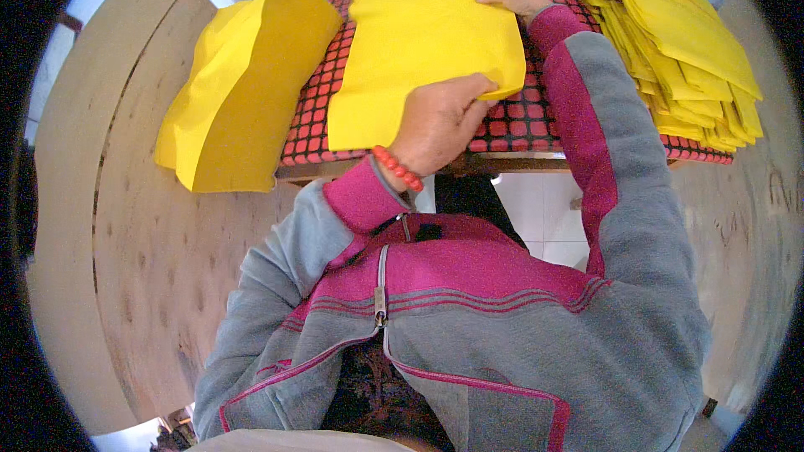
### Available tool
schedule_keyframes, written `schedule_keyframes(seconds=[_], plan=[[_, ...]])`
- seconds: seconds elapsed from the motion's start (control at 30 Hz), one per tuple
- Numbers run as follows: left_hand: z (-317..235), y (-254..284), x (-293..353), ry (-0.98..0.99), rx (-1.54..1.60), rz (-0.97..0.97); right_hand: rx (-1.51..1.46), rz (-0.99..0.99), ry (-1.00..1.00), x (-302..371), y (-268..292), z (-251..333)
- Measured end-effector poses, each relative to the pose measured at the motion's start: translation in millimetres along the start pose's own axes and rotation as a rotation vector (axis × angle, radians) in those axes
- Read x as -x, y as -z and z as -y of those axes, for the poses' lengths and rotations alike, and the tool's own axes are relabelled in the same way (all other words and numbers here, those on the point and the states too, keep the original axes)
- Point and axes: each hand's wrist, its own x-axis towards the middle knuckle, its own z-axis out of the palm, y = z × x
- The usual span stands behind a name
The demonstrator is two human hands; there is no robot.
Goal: The person folds yellow paper sheets on a patterned table, aligning edges and pressing creases. The folded sheets are stacked on the table as the task continues.
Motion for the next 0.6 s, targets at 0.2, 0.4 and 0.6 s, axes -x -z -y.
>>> schedule_keyframes(seconds=[0.2,0.4,0.6], plan=[[9.1,5.9,-17.5,-0.126,0.212,0.443,0.283,-0.017,-0.021,-19.1,37.3,-16.0],[81.9,78.3,-70.3,-0.035,0.694,0.713,0.295,-0.088,-0.02,-29.3,33.3,-14.7],[162.0,21.8,-99.3,-0.196,-0.224,0.214,0.3,-0.063,-0.011,-20.8,25.6,-4.2]])
